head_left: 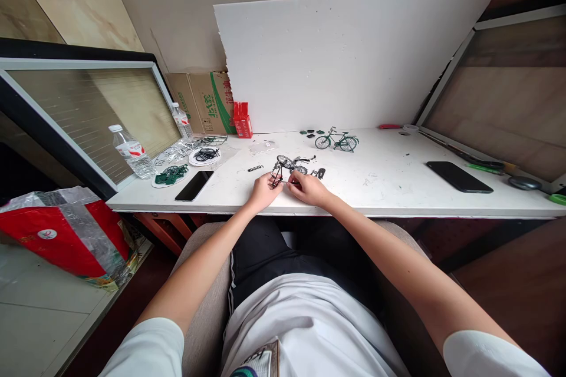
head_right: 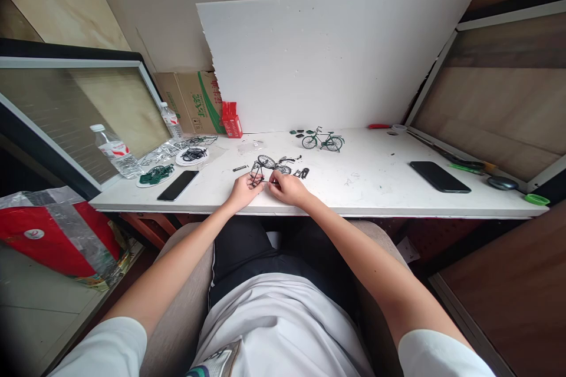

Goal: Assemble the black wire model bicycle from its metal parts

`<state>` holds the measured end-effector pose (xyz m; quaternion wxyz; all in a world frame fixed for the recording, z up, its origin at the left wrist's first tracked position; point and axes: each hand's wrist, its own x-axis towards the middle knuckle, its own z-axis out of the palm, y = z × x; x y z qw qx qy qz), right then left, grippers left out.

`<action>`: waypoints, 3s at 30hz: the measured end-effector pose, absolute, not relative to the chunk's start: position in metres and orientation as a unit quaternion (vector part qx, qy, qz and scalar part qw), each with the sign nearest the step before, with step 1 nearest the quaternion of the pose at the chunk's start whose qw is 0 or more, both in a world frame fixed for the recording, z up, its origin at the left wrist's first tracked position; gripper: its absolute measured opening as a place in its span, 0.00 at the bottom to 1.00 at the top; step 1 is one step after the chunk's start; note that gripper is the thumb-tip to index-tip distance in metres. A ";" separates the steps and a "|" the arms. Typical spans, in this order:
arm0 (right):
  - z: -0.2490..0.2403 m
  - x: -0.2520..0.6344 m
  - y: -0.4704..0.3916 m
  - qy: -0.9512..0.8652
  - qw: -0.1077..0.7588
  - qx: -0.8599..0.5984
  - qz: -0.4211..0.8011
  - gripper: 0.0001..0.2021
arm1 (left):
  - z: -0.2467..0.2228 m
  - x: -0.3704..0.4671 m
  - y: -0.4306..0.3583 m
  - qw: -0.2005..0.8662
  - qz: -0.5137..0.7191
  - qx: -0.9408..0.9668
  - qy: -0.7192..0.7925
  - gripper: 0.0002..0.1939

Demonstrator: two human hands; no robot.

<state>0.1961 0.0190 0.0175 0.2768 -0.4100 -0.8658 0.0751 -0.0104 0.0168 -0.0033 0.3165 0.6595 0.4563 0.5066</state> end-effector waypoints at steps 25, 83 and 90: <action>0.020 0.196 0.017 -0.864 0.272 -0.415 0.084 0.10 | -0.009 -0.012 0.020 0.277 0.500 0.681 0.459 0.10; 0.023 0.195 0.014 -0.867 0.259 -0.421 0.061 0.11 | -0.008 -0.012 0.020 0.302 0.500 0.671 0.457 0.13; 0.024 0.194 0.013 -0.869 0.254 -0.419 0.067 0.11 | -0.008 -0.012 0.020 0.288 0.493 0.678 0.462 0.12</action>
